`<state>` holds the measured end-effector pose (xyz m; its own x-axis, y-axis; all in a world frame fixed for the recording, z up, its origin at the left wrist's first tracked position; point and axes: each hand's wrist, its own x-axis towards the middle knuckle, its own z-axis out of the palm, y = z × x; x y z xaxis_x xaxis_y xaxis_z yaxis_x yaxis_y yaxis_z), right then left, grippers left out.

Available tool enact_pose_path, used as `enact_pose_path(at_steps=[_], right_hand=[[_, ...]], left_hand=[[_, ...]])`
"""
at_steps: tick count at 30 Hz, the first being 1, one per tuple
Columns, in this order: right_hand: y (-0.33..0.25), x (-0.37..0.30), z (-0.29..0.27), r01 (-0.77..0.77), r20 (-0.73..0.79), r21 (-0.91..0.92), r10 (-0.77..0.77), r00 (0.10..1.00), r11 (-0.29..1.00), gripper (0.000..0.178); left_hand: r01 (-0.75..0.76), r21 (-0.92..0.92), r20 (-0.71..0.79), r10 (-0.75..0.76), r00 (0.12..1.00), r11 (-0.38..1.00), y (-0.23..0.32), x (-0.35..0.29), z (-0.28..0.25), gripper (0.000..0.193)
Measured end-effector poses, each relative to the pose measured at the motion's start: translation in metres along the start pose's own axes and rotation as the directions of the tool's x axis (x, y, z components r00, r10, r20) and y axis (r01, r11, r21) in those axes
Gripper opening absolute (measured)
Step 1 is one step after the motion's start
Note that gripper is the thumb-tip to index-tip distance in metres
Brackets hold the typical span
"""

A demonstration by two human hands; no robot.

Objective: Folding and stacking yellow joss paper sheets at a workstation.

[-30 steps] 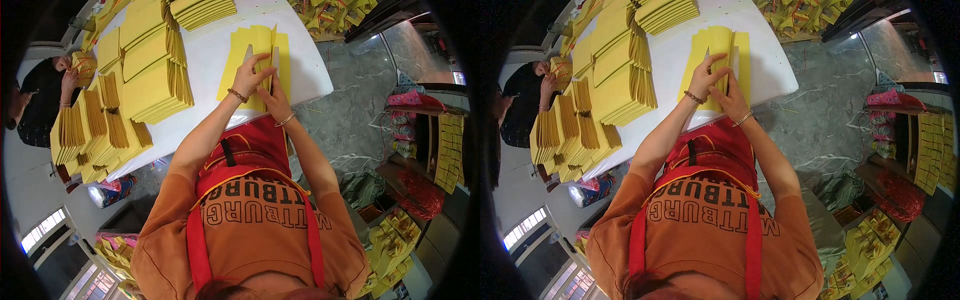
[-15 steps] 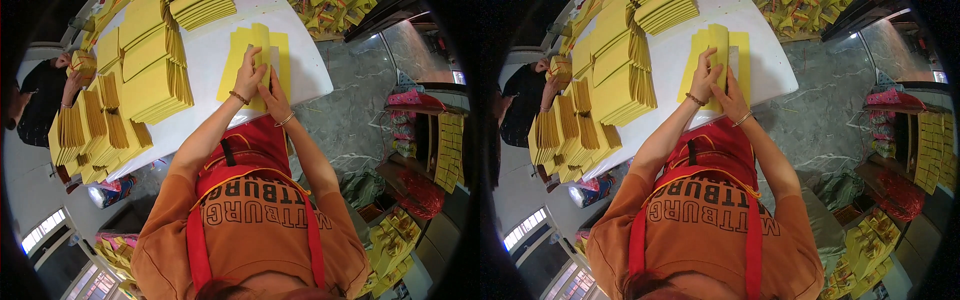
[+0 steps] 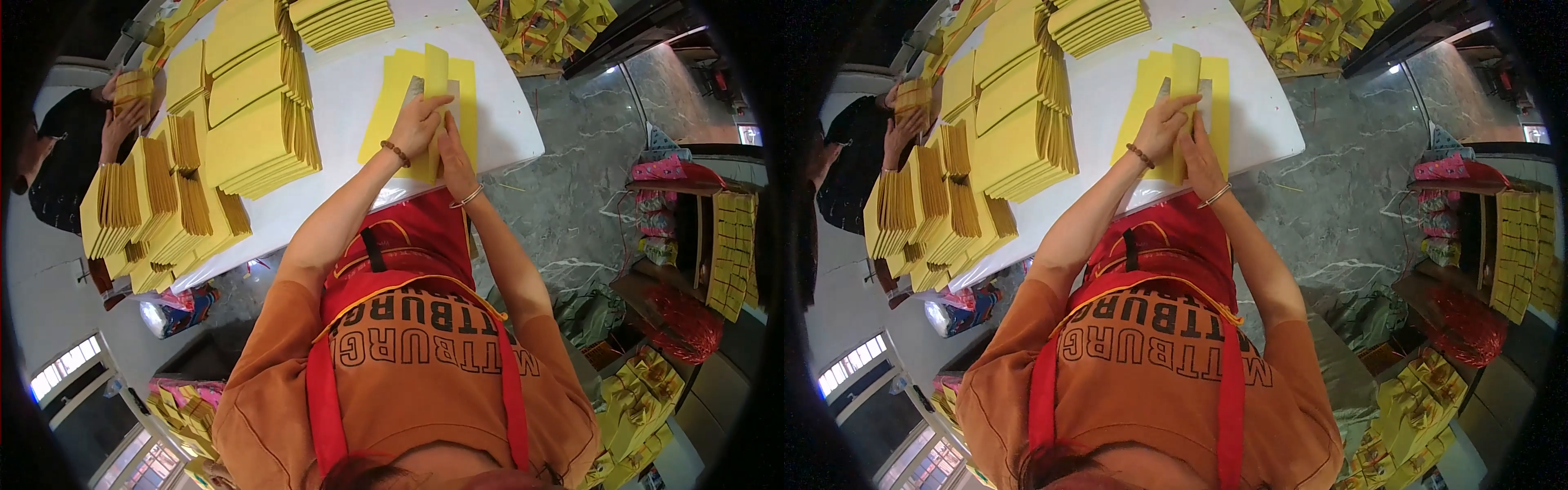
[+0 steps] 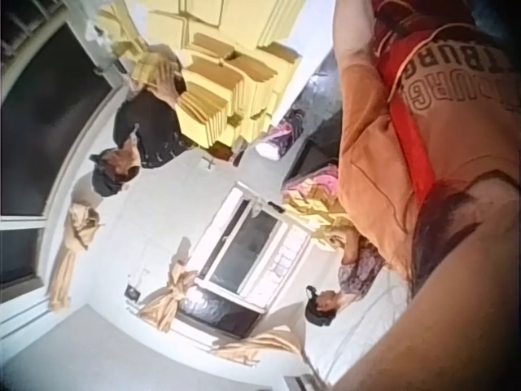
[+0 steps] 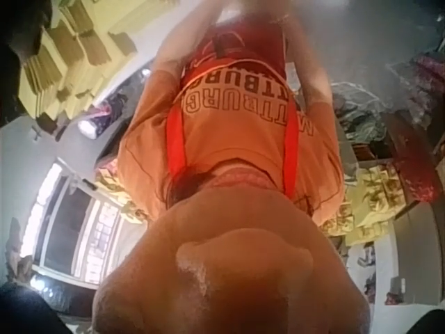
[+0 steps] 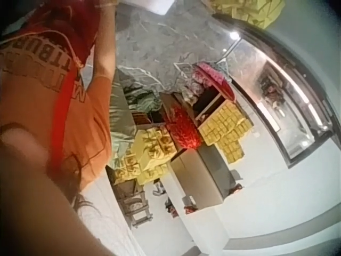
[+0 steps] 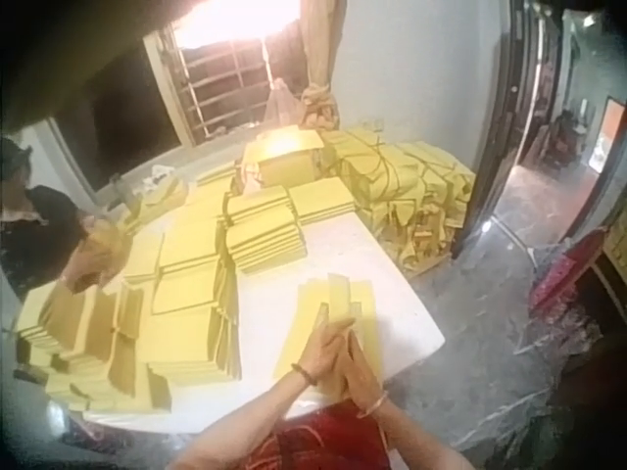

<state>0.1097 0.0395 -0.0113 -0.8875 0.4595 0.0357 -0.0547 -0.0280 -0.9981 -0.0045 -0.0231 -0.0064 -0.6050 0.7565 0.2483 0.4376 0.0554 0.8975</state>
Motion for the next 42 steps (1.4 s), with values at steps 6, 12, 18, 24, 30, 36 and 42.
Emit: enact_pose_path(at_steps=[6,12,18,24,30,36,42], right_hand=[[-0.018,-0.014,0.007,0.016,-0.136,-0.37,-0.071,0.988,0.929,0.061],[0.004,-0.023,-0.022,0.013,-0.261,-0.651,-0.24,0.935,0.759,0.052],[0.007,-0.028,-0.022,-0.101,-0.272,-0.633,-0.098,0.957,0.768,0.051],[-0.002,-0.03,-0.018,-0.036,-0.244,-0.64,-0.158,0.957,0.768,0.049],[-0.007,-0.035,-0.017,0.042,-0.197,-0.662,-0.227,0.954,0.748,0.05],[-0.01,-0.037,-0.013,0.118,-0.152,-0.653,-0.283,0.947,0.748,0.05],[-0.017,-0.038,-0.011,0.166,-0.153,-0.577,-0.305,0.94,0.8,0.048]], left_hand=[[0.235,-0.186,0.014,-0.237,0.971,0.954,-0.007,-0.002,0.013,0.033],[0.147,0.029,-0.089,-0.144,0.986,0.989,0.003,-0.002,0.022,0.032],[0.099,0.212,-0.069,-0.086,0.994,0.972,0.006,0.002,0.022,0.027],[0.243,0.139,-0.054,-0.238,0.97,0.96,0.01,0.004,0.025,0.033],[0.205,0.234,-0.07,-0.194,0.978,0.95,0.012,0.004,0.026,0.046],[0.265,0.245,-0.059,-0.258,0.964,0.933,0.012,0.008,0.025,0.047],[0.297,0.274,-0.043,-0.297,0.954,0.915,0.022,0.009,0.025,0.046]])
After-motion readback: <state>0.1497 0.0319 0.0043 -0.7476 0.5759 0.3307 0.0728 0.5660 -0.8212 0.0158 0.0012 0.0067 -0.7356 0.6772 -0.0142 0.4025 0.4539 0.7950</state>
